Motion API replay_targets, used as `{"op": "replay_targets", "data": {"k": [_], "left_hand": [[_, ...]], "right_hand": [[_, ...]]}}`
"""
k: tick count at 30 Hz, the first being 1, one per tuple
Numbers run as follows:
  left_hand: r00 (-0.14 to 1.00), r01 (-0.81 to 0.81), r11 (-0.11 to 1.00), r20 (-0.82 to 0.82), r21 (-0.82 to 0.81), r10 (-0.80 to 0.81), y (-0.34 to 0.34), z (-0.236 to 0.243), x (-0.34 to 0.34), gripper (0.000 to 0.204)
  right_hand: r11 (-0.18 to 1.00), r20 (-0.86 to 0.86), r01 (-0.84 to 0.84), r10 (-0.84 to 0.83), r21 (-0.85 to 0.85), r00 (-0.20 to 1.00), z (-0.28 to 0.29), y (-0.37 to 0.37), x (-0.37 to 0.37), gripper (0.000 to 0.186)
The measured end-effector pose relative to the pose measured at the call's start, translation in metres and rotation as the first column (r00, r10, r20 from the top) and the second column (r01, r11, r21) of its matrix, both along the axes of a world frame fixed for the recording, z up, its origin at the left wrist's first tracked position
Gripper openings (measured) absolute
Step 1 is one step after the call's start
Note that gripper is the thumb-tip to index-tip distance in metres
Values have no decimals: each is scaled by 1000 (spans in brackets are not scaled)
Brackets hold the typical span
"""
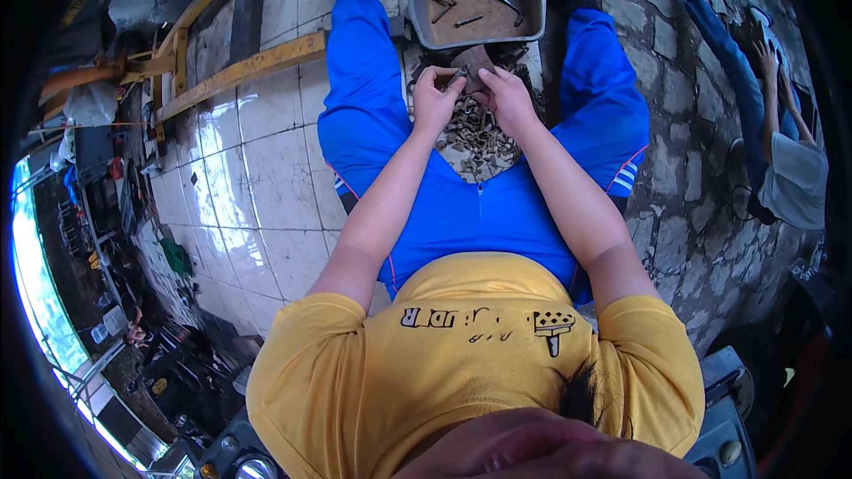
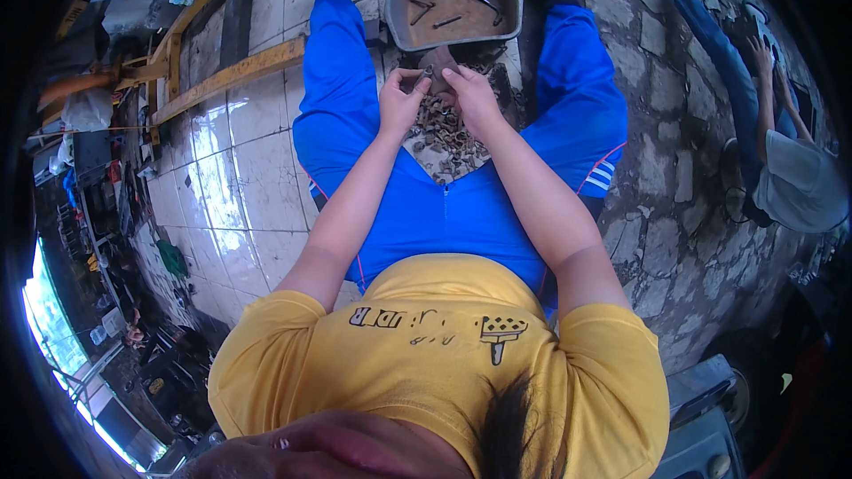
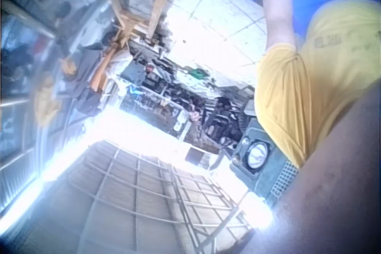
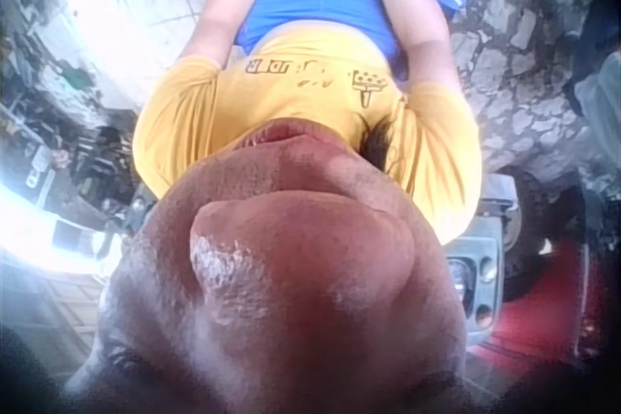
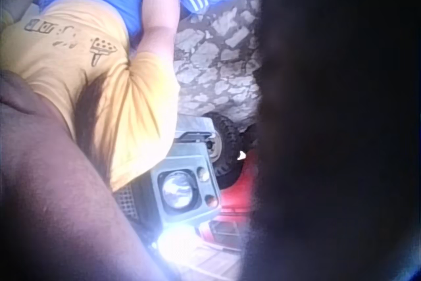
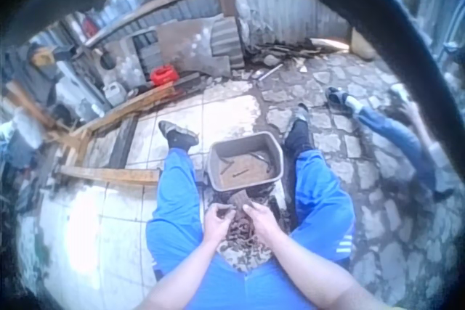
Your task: The person sits on the floor and uses a sanding block to sharpen small metal parts. They pick up each part, rub it against the block, and place it into a nearby container.
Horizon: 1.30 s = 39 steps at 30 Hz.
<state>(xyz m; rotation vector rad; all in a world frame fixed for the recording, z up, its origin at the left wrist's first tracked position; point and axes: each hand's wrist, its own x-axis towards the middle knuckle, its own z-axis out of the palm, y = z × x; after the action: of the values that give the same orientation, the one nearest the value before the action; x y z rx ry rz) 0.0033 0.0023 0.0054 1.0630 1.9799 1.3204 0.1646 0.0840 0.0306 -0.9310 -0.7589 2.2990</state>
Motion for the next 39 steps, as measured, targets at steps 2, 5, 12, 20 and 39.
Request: {"op": "replay_targets", "data": {"k": [2,5,12,20,39], "left_hand": [[1000,6,1000,12,-7,-5,0,4,1,26],[995,17,1000,96,-2,-17,-1,6,1,29],[949,70,989,296,133,-107,-1,2,1,33],[897,262,962,387,-73,-215,-1,11,7,28],[554,86,987,817,132,-158,-1,0,3,39]], "right_hand": [[998,117,-61,57,27,991,-2,-2,-2,29],[980,194,-109,76,166,978,-2,7,-1,28],[856,445,-307,103,417,890,-1,23,10,40],[865,389,-218,29,452,921,-3,32,15,61],[990,30,17,-21,139,999,-1,8,1,35]]}}
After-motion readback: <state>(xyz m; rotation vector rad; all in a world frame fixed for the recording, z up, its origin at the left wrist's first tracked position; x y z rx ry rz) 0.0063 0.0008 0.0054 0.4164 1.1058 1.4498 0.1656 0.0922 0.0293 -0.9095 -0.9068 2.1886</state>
